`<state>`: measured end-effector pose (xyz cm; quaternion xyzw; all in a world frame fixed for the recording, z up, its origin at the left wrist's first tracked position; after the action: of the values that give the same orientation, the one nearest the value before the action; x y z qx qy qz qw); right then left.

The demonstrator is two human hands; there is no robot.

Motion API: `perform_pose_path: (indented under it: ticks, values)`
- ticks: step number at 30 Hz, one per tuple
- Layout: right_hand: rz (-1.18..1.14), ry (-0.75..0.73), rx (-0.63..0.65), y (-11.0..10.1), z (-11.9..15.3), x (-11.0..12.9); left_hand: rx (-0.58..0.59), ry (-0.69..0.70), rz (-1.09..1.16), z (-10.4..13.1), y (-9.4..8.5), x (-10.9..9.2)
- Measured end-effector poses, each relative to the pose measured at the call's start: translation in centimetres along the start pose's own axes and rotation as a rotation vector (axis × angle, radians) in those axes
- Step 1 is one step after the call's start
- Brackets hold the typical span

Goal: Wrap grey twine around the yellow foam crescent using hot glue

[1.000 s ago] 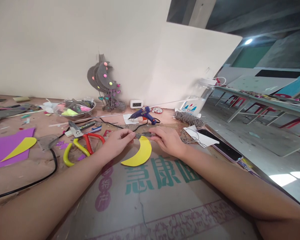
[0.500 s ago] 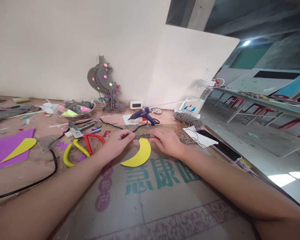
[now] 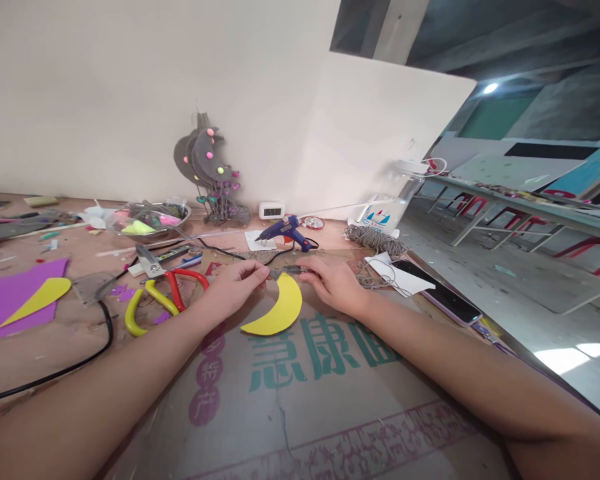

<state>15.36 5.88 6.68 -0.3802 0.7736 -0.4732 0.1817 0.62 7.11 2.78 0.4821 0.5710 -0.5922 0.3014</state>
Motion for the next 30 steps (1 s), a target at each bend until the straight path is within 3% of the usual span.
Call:
perform_pose_path:
  ticks: [8,17,30]
  values:
    - [-0.15,0.293,-0.131,-0.4,0.4,-3.9,-0.016,0.002,-0.002,0.1,-0.1,-0.4]
    - [-0.024,-0.012,-0.002,-0.1,0.0,0.3,-0.015,0.006,-0.015,0.0,-0.1,0.0]
    - [0.06,-0.036,0.04,0.4,-0.1,0.3,0.011,0.009,-0.037,0.0,0.1,-0.3]
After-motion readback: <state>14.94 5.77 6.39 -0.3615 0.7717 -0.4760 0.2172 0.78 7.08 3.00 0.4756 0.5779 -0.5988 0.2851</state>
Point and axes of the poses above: each hand's wrist, its own z-axis away from the middle knuckle, its own y-axis out of the palm, x = y × z, the point moved 9 cm from there along -z, towards the middle knuckle, and after that the axes turned 3 degrees about -y, right-handed, at the moved point
